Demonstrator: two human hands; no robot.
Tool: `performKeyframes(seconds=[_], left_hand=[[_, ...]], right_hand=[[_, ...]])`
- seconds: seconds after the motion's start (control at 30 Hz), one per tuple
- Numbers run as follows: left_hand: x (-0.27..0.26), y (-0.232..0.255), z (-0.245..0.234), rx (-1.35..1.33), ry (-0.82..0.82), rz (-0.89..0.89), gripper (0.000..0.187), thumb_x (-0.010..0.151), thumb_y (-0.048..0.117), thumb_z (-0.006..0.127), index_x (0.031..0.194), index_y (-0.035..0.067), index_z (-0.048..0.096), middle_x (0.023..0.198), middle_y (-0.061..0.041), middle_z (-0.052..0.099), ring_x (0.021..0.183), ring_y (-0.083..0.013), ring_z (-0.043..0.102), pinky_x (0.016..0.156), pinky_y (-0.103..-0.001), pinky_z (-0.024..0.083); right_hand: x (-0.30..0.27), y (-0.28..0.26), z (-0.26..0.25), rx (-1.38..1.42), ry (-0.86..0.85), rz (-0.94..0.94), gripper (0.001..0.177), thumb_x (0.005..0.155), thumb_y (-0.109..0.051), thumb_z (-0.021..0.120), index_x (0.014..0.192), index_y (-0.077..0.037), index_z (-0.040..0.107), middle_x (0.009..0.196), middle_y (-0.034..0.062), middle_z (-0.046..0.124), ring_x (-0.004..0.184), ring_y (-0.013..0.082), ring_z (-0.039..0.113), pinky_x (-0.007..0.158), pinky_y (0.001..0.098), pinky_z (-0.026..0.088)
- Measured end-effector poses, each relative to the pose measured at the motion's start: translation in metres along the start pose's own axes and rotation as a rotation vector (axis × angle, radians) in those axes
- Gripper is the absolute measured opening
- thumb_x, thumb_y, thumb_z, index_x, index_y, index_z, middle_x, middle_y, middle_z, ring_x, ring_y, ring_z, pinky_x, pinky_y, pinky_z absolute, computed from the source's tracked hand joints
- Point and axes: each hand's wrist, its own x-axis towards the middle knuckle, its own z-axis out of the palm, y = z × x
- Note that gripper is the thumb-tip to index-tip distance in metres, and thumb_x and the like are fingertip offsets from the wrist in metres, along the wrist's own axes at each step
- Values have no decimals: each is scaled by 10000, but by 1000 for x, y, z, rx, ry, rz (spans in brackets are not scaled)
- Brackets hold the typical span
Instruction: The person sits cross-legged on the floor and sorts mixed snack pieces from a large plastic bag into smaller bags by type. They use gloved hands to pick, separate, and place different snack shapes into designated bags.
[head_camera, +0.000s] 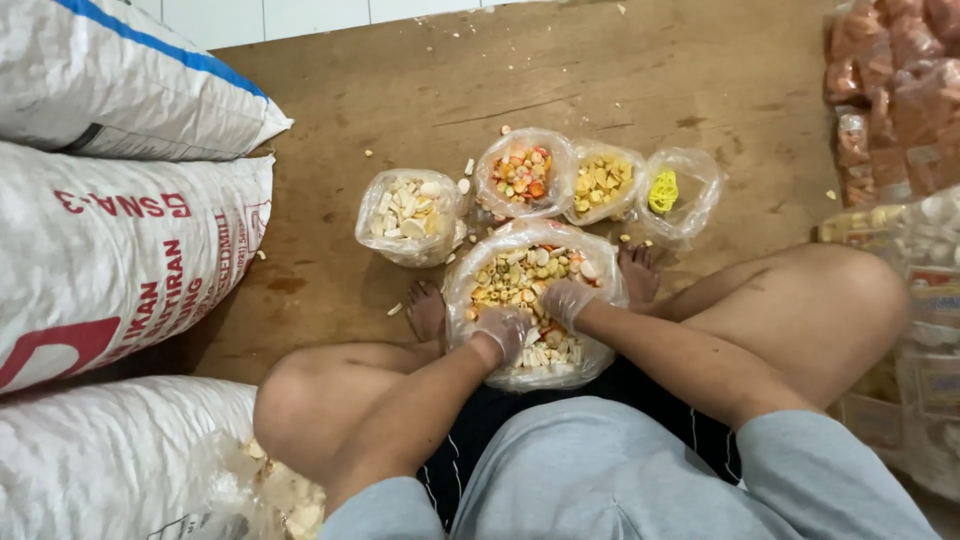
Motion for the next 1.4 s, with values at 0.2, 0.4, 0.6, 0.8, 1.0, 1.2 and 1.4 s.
performKeyframes(seconds=[0.2,0.4,0.6,0.8,1.0,1.2,1.4], left_hand=[[88,-9,83,-40,103,-77,589,944,268,398,1532,302,407,1202,-72,679,1188,-320,653,843,-539,536],[111,17,72,-264,104,-167,396,974,279,421,1283,233,664,1231,-31,722,1218,-260,664,901,-507,562],[128,11,91,-452,58,-209,396,971,235,463,1228,71,714,1239,-149,719,1224,-351,659,949,-506,575],[86,-2,38,-780,148,-271,340,936,228,593,1139,-4,735,1154,-233,737,1159,-408,687,986,-506,578],[53,-6,-13,-1015,383,-410,307,918,217,536,1018,14,744,1018,-246,752,1092,-428,706,930,-512,598],[100,-23,50,-444,781,-185,182,833,152,579,838,34,718,770,-187,641,811,-370,722,666,-413,624],[115,-26,44,-856,372,-352,277,938,297,550,1018,43,627,1062,-196,696,1126,-382,693,955,-460,595]], right_hand=[[39,9,76,-274,1335,-41,211,899,-264,456,784,-177,609,642,30,607,625,262,627,662,400,529],[43,8,59,-240,1607,80,267,860,-358,459,678,-177,534,576,86,398,451,278,354,412,457,298],[-13,15,6,449,851,115,291,758,-522,812,932,-293,766,685,84,705,761,293,764,718,381,624],[-12,20,-16,636,663,203,228,742,-486,780,847,-284,781,798,40,770,909,254,771,813,387,617],[-62,12,-29,766,783,299,168,895,-309,685,1014,-239,780,875,125,777,975,324,759,950,451,579],[-75,15,-21,978,832,289,325,838,-283,763,1153,-202,763,1042,197,757,1100,397,700,961,473,572],[-68,7,-23,950,778,298,311,827,-342,770,1132,-280,756,1005,134,771,1069,339,720,960,440,579]])
